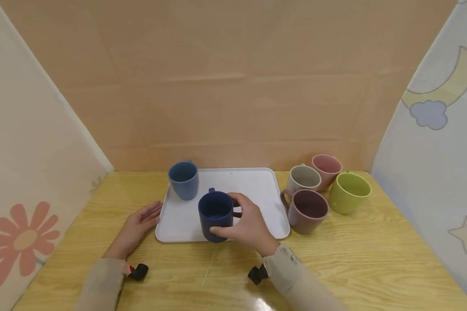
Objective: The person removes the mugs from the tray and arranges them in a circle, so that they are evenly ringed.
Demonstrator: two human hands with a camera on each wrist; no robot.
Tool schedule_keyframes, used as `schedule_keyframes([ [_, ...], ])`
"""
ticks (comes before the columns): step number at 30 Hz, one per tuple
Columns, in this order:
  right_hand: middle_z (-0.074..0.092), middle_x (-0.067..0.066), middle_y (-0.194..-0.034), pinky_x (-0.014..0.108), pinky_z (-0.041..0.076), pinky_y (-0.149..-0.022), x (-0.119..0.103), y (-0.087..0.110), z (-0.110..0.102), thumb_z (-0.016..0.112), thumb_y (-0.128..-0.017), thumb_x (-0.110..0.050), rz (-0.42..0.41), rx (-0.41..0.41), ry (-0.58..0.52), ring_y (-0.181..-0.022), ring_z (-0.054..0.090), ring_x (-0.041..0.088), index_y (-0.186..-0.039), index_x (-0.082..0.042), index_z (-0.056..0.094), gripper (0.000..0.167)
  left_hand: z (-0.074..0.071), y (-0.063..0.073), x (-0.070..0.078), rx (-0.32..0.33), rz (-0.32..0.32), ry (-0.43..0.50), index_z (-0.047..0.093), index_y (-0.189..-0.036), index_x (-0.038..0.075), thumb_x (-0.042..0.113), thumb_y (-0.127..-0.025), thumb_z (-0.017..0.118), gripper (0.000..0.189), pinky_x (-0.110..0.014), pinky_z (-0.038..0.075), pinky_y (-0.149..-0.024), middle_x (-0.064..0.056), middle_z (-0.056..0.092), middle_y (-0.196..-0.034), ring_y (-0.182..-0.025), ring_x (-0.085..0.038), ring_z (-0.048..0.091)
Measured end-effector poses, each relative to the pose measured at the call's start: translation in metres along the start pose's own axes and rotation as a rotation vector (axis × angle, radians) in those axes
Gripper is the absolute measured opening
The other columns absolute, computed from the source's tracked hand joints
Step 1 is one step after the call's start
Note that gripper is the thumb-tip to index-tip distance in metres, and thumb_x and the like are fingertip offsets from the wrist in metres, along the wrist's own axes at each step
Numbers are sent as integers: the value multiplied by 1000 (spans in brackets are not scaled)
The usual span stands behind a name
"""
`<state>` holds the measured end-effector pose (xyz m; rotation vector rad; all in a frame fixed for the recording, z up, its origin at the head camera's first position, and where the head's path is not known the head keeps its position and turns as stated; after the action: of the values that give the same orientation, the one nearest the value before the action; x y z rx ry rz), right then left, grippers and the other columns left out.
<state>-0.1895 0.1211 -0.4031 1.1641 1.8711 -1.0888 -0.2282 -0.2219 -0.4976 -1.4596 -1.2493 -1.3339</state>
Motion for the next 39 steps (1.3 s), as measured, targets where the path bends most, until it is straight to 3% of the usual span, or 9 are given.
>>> schedule_keyframes([
  [6,67,2,-121,32,60,-77,-1,13,-32,98,-64,-14,-122,108,90,-105,63,18,-131,-10,61,77,-1,-1,-1,0,-6,1,36,-156,1,9,-103,60,59,-10,42,-99,-17,40,-158,-144,-30,40],
  [11,67,6,-118,20,57,-77,5,27,-56,97,-57,-3,-187,209,168,-106,60,8,-131,-4,61,83,-1,-2,-1,1,-3,7,36,-156,1,9,-103,60,59,-10,41,-99,-17,41,-158,-144,-29,41],
  [15,64,12,-119,15,55,-81,6,39,-75,94,-53,9,-236,243,117,-106,62,6,-133,1,59,87,0,-1,1,3,-2,12,35,-156,0,7,-103,59,58,-9,41,-99,-17,40,-158,-144,-29,40],
  [20,62,1,-124,11,51,-87,4,56,-102,91,-51,16,-230,279,143,-107,62,5,-133,3,58,90,0,0,2,4,-10,6,35,-155,-1,6,-103,58,58,-9,41,-99,-18,39,-158,-144,-31,39],
  [23,62,-8,-125,8,49,-83,5,66,-118,90,-50,17,-220,311,200,-106,60,3,-134,4,57,92,1,0,2,11,-24,-3,36,-155,0,6,-103,58,57,-9,41,-99,-18,40,-158,-144,-30,40],
  [30,65,-4,-124,8,50,-82,9,84,-151,78,-50,29,-253,382,128,-102,64,5,-135,13,54,89,0,0,3,8,-28,-5,34,-156,0,7,-104,58,58,-10,41,-99,-18,39,-159,-145,-31,38],
  [35,64,-6,-127,7,49,-82,6,98,-176,76,-54,31,-236,401,185,-103,63,3,-137,12,53,88,0,0,2,3,-16,9,35,-156,0,7,-104,57,57,-10,41,-100,-18,39,-158,-145,-30,39],
  [39,63,0,-129,8,49,-86,9,107,-197,75,-61,31,-279,379,59,-106,63,6,-137,15,50,82,0,0,2,5,-22,-5,35,-156,2,9,-104,58,58,-10,41,-100,-17,40,-158,-145,-29,40],
])
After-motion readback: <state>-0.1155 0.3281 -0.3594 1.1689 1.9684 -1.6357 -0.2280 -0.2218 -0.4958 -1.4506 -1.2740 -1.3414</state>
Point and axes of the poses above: each hand's wrist, its own y-axis away from the middle knuckle, its own z-axis out of the palm, x = y × z, the point moved 2 cm from there along -y, towards the middle knuckle
